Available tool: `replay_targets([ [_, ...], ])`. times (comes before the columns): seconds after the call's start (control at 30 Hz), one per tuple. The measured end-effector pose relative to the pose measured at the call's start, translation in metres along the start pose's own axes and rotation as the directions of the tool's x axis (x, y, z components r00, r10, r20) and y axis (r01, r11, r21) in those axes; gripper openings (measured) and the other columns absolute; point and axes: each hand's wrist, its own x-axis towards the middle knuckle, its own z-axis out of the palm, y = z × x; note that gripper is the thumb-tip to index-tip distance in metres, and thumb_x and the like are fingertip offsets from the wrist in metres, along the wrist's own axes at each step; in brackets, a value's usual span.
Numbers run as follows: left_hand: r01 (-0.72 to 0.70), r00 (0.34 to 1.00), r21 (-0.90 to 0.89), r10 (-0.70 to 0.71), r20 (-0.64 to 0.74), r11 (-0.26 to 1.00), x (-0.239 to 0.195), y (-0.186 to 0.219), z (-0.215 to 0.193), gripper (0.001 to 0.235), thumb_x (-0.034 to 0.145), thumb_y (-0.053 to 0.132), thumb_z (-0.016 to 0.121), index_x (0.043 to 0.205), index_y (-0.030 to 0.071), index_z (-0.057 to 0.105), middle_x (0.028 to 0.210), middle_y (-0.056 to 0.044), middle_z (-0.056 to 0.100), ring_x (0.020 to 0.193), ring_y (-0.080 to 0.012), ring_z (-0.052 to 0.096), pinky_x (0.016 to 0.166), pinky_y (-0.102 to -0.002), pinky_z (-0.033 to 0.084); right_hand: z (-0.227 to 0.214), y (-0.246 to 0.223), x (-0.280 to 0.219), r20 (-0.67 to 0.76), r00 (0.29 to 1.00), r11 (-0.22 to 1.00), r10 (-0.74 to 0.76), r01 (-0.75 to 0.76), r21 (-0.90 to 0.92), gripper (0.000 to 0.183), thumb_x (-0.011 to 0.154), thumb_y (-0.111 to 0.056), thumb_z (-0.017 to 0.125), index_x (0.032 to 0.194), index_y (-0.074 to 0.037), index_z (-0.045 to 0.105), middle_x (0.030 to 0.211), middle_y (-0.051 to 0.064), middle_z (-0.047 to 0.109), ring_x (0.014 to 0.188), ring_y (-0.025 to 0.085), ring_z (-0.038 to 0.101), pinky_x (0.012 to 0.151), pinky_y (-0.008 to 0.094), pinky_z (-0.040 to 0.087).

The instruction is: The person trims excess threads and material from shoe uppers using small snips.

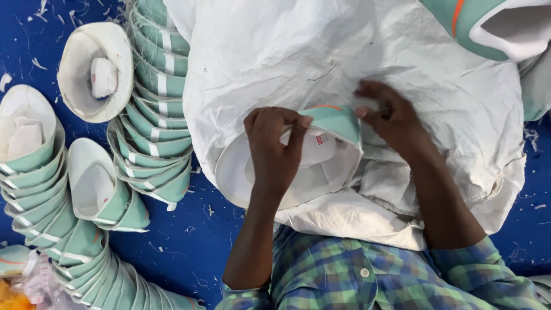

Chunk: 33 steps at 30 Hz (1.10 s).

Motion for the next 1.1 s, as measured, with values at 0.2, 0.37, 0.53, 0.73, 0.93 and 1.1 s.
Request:
replay_targets([
  [0.2,0.156,0.914,-0.602,-0.346,-0.213,0.783,-0.018,-0.028,-0.008,0.024,0.111,0.023,0.062,0.102,0.002,0.066,0.101,-0.007,0.074,0.097,-0.013,0.067,0.085,-0.025,0.051,0.002,0.001,-0.001,0.15,0.989,0.999,0.006,-0.001,-0.036,0.049,0.094,-0.019,0.071,0.142,-0.012,0.06,0.127,0.003,0.07,0.088,0.013,0.064,0.078,0.028,0.055],
  [0.37,-0.054,0.804,-0.262,-0.114,-0.583,0.963,-0.009,-0.004,-0.045,0.031,0.107,0.02,0.067,0.126,0.0,0.055,0.128,-0.006,0.058,0.116,-0.0138,0.061,0.105,-0.028,0.051,0.001,0.013,0.005,0.142,0.99,0.999,0.008,-0.014,0.038,0.047,0.096,-0.02,0.069,0.141,-0.011,0.06,0.127,0.004,0.069,0.101,0.012,0.065,0.084,0.027,0.055],
  [0.53,0.219,0.973,-0.111,-0.225,-0.046,0.969,-0.037,-0.008,-0.021,0.016,0.1,0.018,0.069,0.091,0.005,0.07,0.085,-0.007,0.073,0.078,-0.0181,0.075,0.069,-0.033,0.062,0.007,0.016,0.01,0.139,0.989,0.998,0.058,-0.063,0.031,0.044,0.098,-0.022,0.067,0.14,-0.012,0.06,0.123,0.003,0.07,0.101,0.011,0.066,0.084,0.025,0.055],
  [0.73,-0.246,0.968,0.084,0.239,0.079,0.966,-0.047,0.016,0.049,0.068,0.077,0.046,0.081,0.12,0.001,0.055,0.1,-0.02,0.07,0.089,-0.0338,0.069,0.077,-0.041,0.056,0.007,-0.003,-0.012,0.079,0.995,0.997,-0.06,0.064,-0.039,0.034,0.104,-0.016,0.068,0.137,-0.007,0.065,0.113,0.01,0.066,0.073,0.007,0.05,0.06,0.024,0.043],
  [0.93,0.372,0.913,-0.415,-0.247,0.324,0.83,-0.017,0.035,-0.023,0.045,0.1,0.03,0.066,0.133,0.0,0.059,0.109,-0.011,0.075,0.094,-0.0156,0.071,0.081,-0.029,0.057,-0.002,-0.035,-0.028,-0.208,0.957,0.858,-0.201,0.274,0.434,0.031,0.102,-0.003,0.064,0.133,0.0,0.058,0.122,0.01,0.07,0.056,0.004,0.043,0.047,0.021,0.033],
  [1.1,0.159,0.953,-0.766,-0.301,-0.046,0.623,0.001,0.014,-0.045,0.039,0.11,0.023,0.061,0.134,-0.006,0.053,0.105,-0.004,0.055,0.093,-0.0096,0.048,0.083,-0.026,0.044,0.006,-0.014,-0.028,-0.19,0.957,0.882,-0.221,0.279,0.381,0.033,0.1,0.0,0.068,0.131,0.004,0.058,0.117,0.009,0.068,0.06,0.004,0.044,0.051,0.021,0.033],
])
